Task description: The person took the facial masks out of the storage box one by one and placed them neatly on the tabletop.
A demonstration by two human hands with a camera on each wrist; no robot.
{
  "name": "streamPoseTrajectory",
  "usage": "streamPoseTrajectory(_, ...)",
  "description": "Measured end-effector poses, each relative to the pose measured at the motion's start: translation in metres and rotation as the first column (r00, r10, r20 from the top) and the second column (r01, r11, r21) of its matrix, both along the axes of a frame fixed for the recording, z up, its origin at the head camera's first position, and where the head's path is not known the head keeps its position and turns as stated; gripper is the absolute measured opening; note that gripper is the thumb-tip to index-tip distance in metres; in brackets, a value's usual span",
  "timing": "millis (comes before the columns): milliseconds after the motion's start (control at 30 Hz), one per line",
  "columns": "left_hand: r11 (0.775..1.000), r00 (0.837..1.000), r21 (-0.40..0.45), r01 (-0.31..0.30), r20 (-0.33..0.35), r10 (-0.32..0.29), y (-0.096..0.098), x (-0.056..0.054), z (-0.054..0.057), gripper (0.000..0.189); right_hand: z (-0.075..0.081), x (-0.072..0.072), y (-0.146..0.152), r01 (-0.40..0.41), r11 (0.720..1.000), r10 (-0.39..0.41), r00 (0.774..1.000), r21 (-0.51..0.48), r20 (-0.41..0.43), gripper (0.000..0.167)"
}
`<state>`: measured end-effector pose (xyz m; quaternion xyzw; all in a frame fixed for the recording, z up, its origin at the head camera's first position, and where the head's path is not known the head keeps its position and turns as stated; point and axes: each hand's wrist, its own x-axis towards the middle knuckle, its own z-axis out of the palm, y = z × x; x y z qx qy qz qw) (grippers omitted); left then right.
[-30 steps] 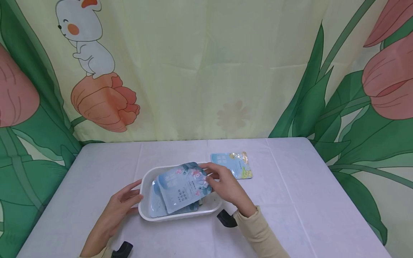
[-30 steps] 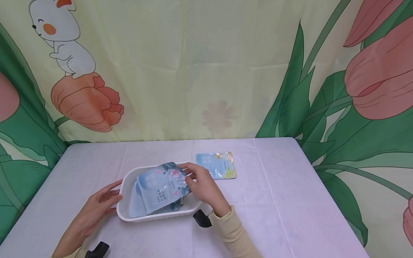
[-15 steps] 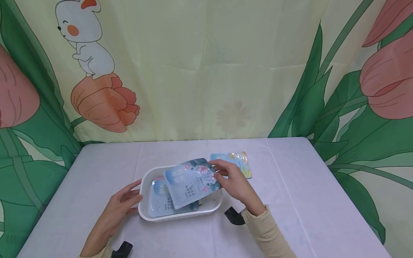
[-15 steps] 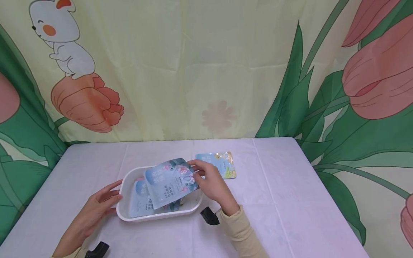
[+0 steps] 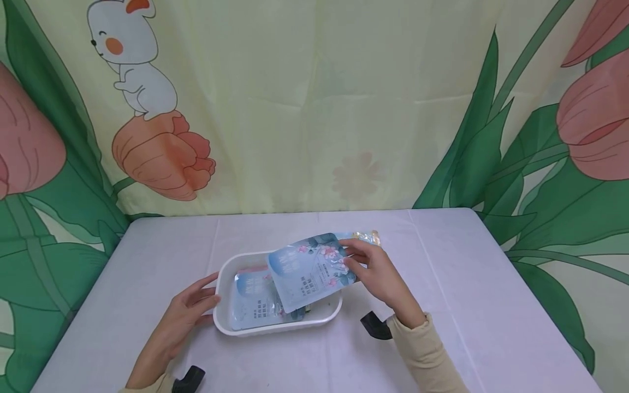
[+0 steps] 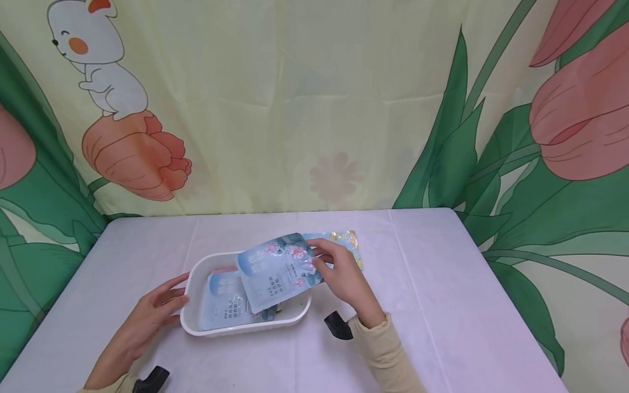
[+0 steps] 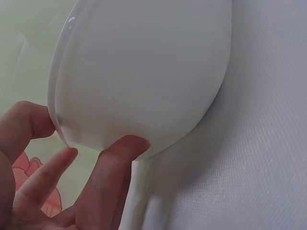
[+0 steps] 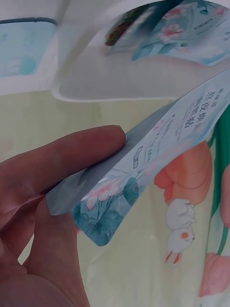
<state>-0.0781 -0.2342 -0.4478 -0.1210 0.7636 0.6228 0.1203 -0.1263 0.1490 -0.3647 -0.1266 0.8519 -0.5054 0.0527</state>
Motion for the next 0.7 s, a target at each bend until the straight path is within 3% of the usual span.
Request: streamPoseTrajectory(700,1.0,1.0,0.009,-0.002,-0.002,0.002,0.002,0.0,0.0,0.065,0.005,-0.001,0.024,0.081,0.995,-0.08,0.997,-0.05,0.014,0.039)
